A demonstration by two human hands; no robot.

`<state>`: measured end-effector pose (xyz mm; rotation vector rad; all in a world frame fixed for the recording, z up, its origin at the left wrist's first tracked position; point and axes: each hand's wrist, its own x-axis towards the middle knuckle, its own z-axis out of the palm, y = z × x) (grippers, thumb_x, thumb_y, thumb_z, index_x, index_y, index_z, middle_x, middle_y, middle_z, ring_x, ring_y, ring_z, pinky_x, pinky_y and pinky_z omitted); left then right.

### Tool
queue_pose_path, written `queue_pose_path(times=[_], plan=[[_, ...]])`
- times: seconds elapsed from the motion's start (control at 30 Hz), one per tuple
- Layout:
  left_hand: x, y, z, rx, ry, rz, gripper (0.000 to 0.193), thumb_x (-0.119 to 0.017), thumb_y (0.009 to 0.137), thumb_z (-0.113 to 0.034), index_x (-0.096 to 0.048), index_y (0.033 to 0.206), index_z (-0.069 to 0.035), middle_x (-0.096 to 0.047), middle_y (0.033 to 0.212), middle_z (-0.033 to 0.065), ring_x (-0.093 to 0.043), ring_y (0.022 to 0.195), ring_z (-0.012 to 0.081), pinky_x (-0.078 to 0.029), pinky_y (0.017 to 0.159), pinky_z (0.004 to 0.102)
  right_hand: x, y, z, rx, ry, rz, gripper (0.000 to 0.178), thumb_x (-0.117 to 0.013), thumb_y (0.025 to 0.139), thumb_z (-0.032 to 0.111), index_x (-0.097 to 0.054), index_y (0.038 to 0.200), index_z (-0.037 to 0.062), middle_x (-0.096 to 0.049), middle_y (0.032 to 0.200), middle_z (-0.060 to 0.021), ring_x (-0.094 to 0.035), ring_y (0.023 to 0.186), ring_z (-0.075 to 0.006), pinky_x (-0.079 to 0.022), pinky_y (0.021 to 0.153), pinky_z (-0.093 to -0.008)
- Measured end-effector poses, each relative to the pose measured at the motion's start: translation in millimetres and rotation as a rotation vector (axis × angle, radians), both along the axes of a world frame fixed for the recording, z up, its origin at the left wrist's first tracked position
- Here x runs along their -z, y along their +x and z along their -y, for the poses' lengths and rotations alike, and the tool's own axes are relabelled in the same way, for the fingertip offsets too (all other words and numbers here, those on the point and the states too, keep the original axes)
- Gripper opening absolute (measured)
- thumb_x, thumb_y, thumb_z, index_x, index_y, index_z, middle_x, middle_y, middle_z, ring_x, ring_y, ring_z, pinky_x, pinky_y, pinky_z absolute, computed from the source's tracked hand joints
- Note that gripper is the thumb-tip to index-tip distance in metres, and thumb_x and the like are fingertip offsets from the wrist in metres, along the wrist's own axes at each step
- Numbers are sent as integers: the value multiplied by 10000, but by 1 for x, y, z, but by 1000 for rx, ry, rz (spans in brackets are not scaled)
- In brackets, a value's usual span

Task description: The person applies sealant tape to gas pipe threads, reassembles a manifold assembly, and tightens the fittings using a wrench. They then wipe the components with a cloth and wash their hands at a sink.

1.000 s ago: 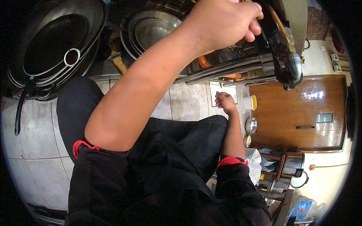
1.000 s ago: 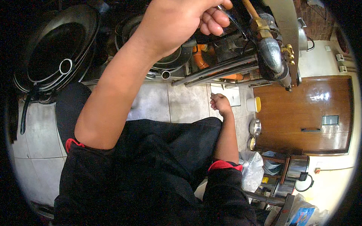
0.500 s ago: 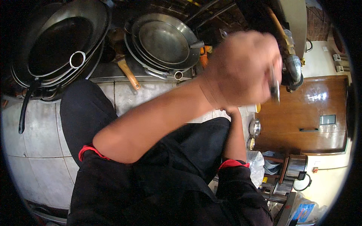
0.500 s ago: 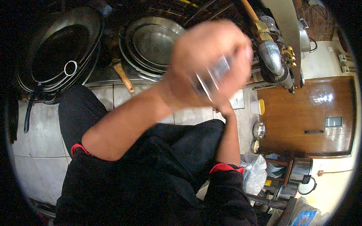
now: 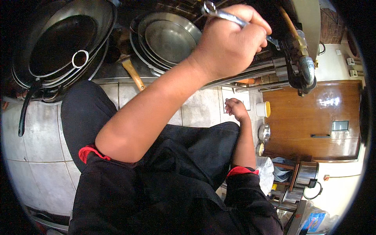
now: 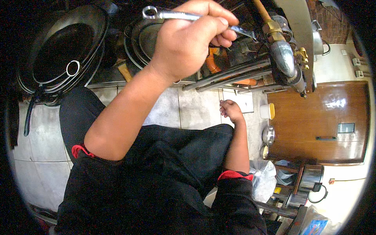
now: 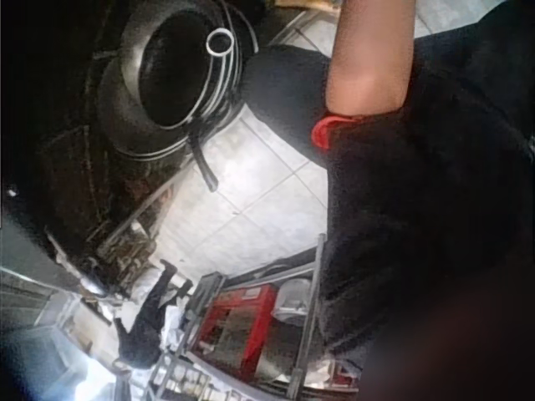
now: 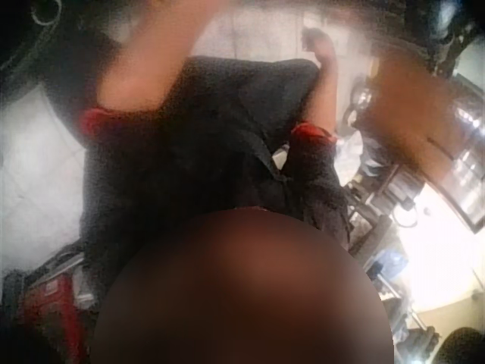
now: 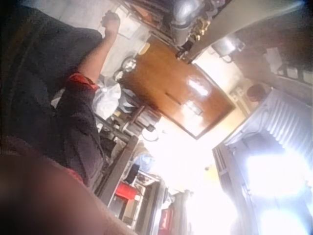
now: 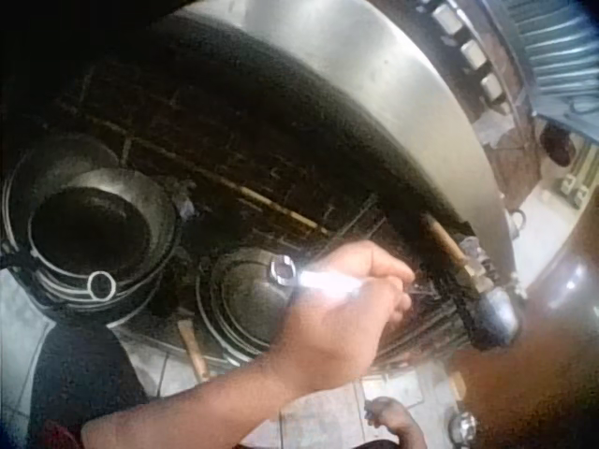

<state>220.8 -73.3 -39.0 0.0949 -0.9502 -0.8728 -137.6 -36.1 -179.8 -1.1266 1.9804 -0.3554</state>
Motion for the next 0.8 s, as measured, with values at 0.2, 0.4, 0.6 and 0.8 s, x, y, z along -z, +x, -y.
queue_pose_path(times=[0.2, 0.4, 0.6, 0.8], plan=[[-18, 27, 8, 483, 157, 117, 183, -504, 924, -118, -628, 914, 16, -636, 786, 75, -588, 679, 119, -491, 645, 256, 0, 2, 0, 3, -26, 8, 232, -619, 923, 262, -615, 853, 41, -614, 699, -44, -556, 544, -126, -424, 477, -264], [-24, 21, 11, 47, 36, 244, 163, -519, 869, -98, -634, 804, -2, -616, 647, 125, -605, 561, 207, -496, 552, 316, 2, 1, 3, 10, -4, 19, 200, -615, 908, 229, -612, 895, 30, -624, 713, -54, -569, 538, -138, -440, 474, -266], [-10, -28, -28, -575, -183, 216, 88, -616, 793, -29, -607, 878, -6, -613, 760, 153, -636, 699, 315, -518, 611, 409, 7, -5, 4, -256, -96, -151, 245, -565, 946, 276, -618, 924, 37, -624, 783, -59, -579, 632, -157, -480, 583, -294], [5, -46, -44, -644, -238, 202, 185, -641, 761, -26, -589, 937, -1, -621, 772, 149, -626, 690, 339, -525, 626, 417, -4, -4, 6, -310, -219, -128, 249, -586, 939, 282, -618, 903, 38, -628, 778, -56, -584, 629, -152, -476, 572, -290]])
